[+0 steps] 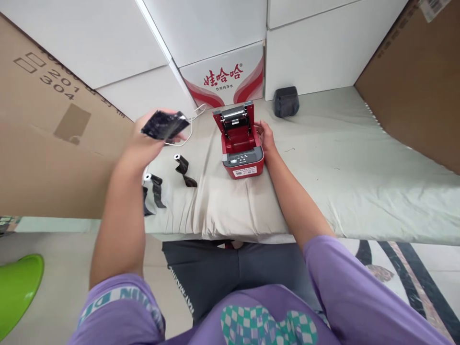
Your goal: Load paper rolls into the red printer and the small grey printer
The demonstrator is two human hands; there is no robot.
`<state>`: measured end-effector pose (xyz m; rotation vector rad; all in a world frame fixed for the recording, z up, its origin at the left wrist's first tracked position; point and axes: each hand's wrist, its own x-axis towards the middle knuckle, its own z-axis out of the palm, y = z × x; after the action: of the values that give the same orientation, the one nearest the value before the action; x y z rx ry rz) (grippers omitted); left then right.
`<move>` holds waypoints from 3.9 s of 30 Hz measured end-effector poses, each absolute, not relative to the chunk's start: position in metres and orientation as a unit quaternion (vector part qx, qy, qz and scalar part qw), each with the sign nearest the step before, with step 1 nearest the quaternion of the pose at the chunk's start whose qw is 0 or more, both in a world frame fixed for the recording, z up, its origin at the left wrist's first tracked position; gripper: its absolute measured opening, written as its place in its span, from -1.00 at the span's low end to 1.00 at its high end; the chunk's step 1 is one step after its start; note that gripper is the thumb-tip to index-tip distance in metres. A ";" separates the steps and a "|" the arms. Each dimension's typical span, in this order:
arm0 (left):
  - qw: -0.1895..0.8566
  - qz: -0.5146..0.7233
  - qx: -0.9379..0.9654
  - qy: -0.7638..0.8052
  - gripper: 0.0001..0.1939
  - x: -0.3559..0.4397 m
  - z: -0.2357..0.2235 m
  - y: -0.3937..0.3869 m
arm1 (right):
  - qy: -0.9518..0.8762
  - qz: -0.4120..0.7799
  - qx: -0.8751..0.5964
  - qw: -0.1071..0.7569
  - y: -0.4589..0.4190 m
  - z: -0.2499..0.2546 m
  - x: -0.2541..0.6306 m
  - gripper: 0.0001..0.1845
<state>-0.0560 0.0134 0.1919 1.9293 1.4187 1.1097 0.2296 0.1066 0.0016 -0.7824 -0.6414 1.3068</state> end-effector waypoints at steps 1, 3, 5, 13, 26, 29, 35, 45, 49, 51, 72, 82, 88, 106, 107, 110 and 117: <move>0.250 0.410 0.697 0.533 -0.49 -0.073 0.196 0.005 | -0.288 0.581 -0.347 0.677 0.107 0.001 0.230 -0.39; 0.218 0.406 0.686 0.563 -0.40 -0.105 0.201 -0.010 | -0.287 0.583 -0.344 0.678 0.108 0.001 0.230 -0.41; 0.203 0.391 0.667 0.601 -0.39 -0.132 0.197 -0.021 | -0.280 0.589 -0.339 0.678 0.110 -0.001 0.230 -0.42; 0.075 0.137 0.630 0.761 -0.50 -0.167 0.126 -0.008 | -0.278 0.590 -0.310 0.692 0.119 -0.011 0.230 -0.43; 0.046 0.058 0.676 0.733 -0.37 -0.166 0.094 0.037 | -0.255 0.603 -0.307 0.691 0.123 -0.015 0.233 -0.56; 0.113 0.101 0.697 0.701 -0.51 -0.152 0.085 0.050 | -0.245 0.603 -0.313 0.692 0.123 -0.014 0.232 -0.55; 0.196 0.306 0.720 0.592 -0.44 -0.109 0.094 0.050 | -0.251 0.598 -0.323 0.689 0.120 -0.012 0.231 -0.52; 0.159 0.219 0.858 0.436 -0.64 0.029 0.144 0.040 | -0.246 0.597 -0.319 0.694 0.115 -0.009 0.231 -0.60; 0.130 0.126 0.884 0.430 -0.68 0.062 0.126 0.058 | -0.241 0.599 -0.322 0.692 0.113 -0.006 0.231 -0.63; 0.127 0.097 0.889 0.429 -0.69 0.072 0.120 0.065 | -0.244 0.597 -0.324 0.692 0.112 -0.006 0.231 -0.64; 0.194 0.363 0.802 0.433 -0.67 0.038 0.131 0.035 | -0.297 0.571 -0.318 0.696 0.105 0.001 0.231 -0.54; 0.309 0.555 0.612 0.471 -0.34 0.031 0.067 0.056 | -0.325 0.562 -0.300 0.699 0.096 0.009 0.231 -0.51; 0.352 0.603 0.545 0.463 -0.28 0.043 0.048 0.058 | -0.323 0.570 -0.277 0.703 0.095 0.006 0.230 -0.49; 0.465 0.635 0.494 0.370 -0.55 0.046 0.013 0.035 | -0.353 0.580 -0.301 0.670 0.084 0.012 0.236 -0.37; 0.464 0.635 0.497 0.367 -0.52 0.047 0.012 0.036 | -0.353 0.580 -0.306 0.668 0.084 0.011 0.236 -0.37; 0.460 0.630 0.507 0.367 -0.47 0.047 0.008 0.037 | -0.358 0.582 -0.309 0.662 0.084 0.013 0.237 -0.40; 0.480 0.630 0.493 0.360 -0.38 0.047 0.006 0.035 | -0.365 0.577 -0.308 0.663 0.084 0.012 0.237 -0.46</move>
<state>0.0472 0.0351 0.0064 1.2024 0.8785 1.5363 0.2374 0.0837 0.0122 -0.6955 -0.8255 1.3033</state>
